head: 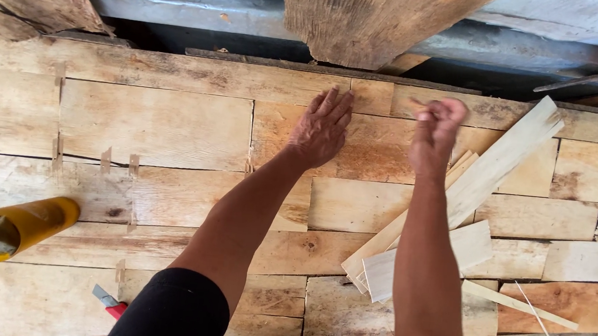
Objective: The recorder is applying and trimming thin wood veneer strips onto a wooden panel using glue and a utility knife.
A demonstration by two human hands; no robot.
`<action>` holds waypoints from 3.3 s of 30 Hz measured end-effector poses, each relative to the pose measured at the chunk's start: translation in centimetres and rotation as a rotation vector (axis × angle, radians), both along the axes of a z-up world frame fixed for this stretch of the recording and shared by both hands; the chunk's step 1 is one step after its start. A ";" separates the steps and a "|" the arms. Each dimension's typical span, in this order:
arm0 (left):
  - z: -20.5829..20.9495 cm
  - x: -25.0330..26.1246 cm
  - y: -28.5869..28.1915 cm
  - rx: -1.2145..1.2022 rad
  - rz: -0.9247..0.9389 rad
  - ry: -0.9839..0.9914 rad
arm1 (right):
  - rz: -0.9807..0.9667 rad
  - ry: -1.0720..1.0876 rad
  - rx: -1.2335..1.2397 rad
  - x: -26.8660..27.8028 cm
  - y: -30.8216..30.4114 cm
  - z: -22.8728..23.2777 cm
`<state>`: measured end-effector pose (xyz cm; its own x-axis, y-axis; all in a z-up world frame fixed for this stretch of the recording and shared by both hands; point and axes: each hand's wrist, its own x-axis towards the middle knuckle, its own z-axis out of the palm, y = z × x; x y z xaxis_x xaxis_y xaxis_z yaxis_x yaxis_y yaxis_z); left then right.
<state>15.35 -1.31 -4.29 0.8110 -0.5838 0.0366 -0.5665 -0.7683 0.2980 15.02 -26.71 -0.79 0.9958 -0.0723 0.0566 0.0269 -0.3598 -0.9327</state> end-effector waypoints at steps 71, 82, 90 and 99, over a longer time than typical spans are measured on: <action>-0.4 1.8 -2.4 -0.190 -0.108 -0.087 | 0.381 -0.035 -0.787 7.5 0.6 2.4; -0.6 1.9 -2.4 -0.227 -0.073 -0.035 | 0.358 -0.047 -0.759 8.0 0.5 1.7; -0.6 1.9 -2.4 -0.216 -0.072 -0.019 | 0.407 -0.099 -0.763 8.0 0.6 2.0; -0.6 1.9 -2.3 -0.229 -0.075 -0.027 | 0.408 -0.037 -0.761 7.9 0.6 2.3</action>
<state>17.25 -3.58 -4.86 0.7625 -0.6166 0.1959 -0.6297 -0.6379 0.4433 22.94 -26.10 1.51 0.9324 0.3608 -0.0225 0.3152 -0.8418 -0.4381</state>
